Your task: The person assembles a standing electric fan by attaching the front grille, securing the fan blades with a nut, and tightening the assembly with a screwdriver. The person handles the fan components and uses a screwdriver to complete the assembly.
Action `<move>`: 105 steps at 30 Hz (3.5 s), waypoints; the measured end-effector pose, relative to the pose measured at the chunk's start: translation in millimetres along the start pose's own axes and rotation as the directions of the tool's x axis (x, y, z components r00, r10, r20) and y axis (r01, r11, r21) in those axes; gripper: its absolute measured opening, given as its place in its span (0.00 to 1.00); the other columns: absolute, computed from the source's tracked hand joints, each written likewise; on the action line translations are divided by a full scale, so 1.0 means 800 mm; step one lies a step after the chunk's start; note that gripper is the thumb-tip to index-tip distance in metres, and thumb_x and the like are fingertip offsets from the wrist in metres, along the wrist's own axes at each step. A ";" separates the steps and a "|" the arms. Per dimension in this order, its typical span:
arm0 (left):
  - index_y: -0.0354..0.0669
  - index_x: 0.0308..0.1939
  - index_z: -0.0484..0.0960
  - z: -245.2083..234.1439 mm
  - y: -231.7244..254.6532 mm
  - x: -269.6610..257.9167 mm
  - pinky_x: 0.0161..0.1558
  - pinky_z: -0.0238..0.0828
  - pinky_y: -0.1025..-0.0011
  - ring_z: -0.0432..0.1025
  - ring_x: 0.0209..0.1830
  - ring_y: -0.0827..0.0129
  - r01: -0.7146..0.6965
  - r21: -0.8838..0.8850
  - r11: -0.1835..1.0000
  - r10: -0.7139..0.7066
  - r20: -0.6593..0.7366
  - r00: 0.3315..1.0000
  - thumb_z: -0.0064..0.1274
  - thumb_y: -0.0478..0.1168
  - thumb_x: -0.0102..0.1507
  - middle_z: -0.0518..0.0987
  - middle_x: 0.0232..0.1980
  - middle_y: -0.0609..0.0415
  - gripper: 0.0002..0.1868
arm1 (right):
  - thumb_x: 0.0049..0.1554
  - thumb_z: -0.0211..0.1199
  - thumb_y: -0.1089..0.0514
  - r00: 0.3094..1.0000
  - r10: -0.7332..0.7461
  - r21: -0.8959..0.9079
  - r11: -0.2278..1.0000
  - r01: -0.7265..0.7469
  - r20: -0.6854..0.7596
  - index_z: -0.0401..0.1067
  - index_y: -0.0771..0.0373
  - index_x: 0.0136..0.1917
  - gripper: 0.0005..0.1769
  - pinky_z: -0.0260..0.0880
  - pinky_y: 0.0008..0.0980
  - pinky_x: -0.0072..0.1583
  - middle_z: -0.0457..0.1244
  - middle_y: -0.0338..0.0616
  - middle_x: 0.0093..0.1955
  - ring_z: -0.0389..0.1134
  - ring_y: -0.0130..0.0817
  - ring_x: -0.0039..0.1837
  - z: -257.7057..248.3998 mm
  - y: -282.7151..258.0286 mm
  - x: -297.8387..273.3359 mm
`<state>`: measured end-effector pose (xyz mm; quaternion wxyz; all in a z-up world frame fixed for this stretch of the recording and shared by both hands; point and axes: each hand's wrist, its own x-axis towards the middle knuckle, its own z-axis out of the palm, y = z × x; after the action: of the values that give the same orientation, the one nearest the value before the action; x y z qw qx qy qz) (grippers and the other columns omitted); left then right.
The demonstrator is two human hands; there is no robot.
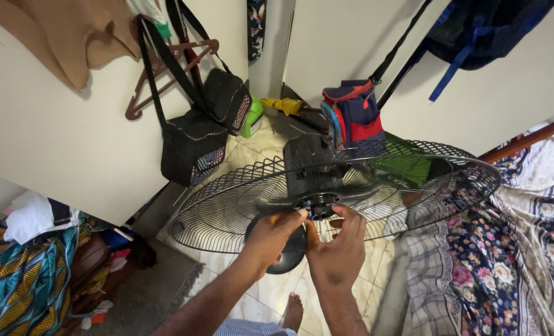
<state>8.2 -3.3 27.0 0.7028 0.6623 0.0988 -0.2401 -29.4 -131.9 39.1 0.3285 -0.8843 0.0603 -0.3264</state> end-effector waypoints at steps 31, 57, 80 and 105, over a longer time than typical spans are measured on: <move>0.48 0.29 0.75 -0.009 0.005 0.026 0.12 0.42 0.71 0.48 0.10 0.78 0.045 -0.075 0.996 -0.030 0.196 0.980 0.51 0.62 0.63 0.57 0.14 0.67 0.22 | 0.50 0.76 0.48 0.990 0.136 0.005 0.991 -0.136 -0.049 0.67 0.62 0.58 0.29 0.70 0.38 0.46 0.65 0.46 0.48 0.69 0.40 0.44 -0.002 -0.020 -0.012; 0.48 0.35 0.77 0.001 0.004 0.033 0.15 0.41 0.73 0.46 0.12 0.81 0.110 -0.155 0.982 -0.076 0.209 0.975 0.55 0.63 0.62 0.54 0.16 0.69 0.22 | 0.61 0.66 0.48 0.991 0.110 0.068 0.992 -0.105 -0.080 0.66 0.65 0.58 0.21 0.68 0.34 0.42 0.63 0.47 0.49 0.68 0.36 0.45 -0.001 -0.005 -0.008; 0.49 0.36 0.77 0.006 0.004 0.027 0.16 0.39 0.74 0.46 0.12 0.82 0.142 -0.178 0.974 -0.111 0.174 0.978 0.56 0.61 0.61 0.55 0.17 0.70 0.20 | 0.58 0.68 0.58 0.971 -0.177 -0.162 0.975 0.151 -0.159 0.71 0.61 0.52 0.11 0.68 0.41 0.55 0.64 0.49 0.54 0.67 0.47 0.56 -0.017 -0.008 -0.007; 0.51 0.30 0.77 0.007 0.005 0.026 0.18 0.41 0.73 0.49 0.15 0.81 0.126 -0.107 0.986 -0.110 0.141 0.984 0.56 0.63 0.60 0.58 0.18 0.69 0.21 | 0.48 0.75 0.62 0.985 -0.129 -0.011 0.992 0.128 -0.118 0.66 0.66 0.58 0.27 0.67 0.43 0.58 0.59 0.52 0.58 0.64 0.50 0.57 0.006 -0.001 -0.008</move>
<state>27.2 -12.6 21.3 0.7296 0.5956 0.1039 -0.3195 -31.6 -127.0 33.1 0.3009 -0.8659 0.0233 -0.3988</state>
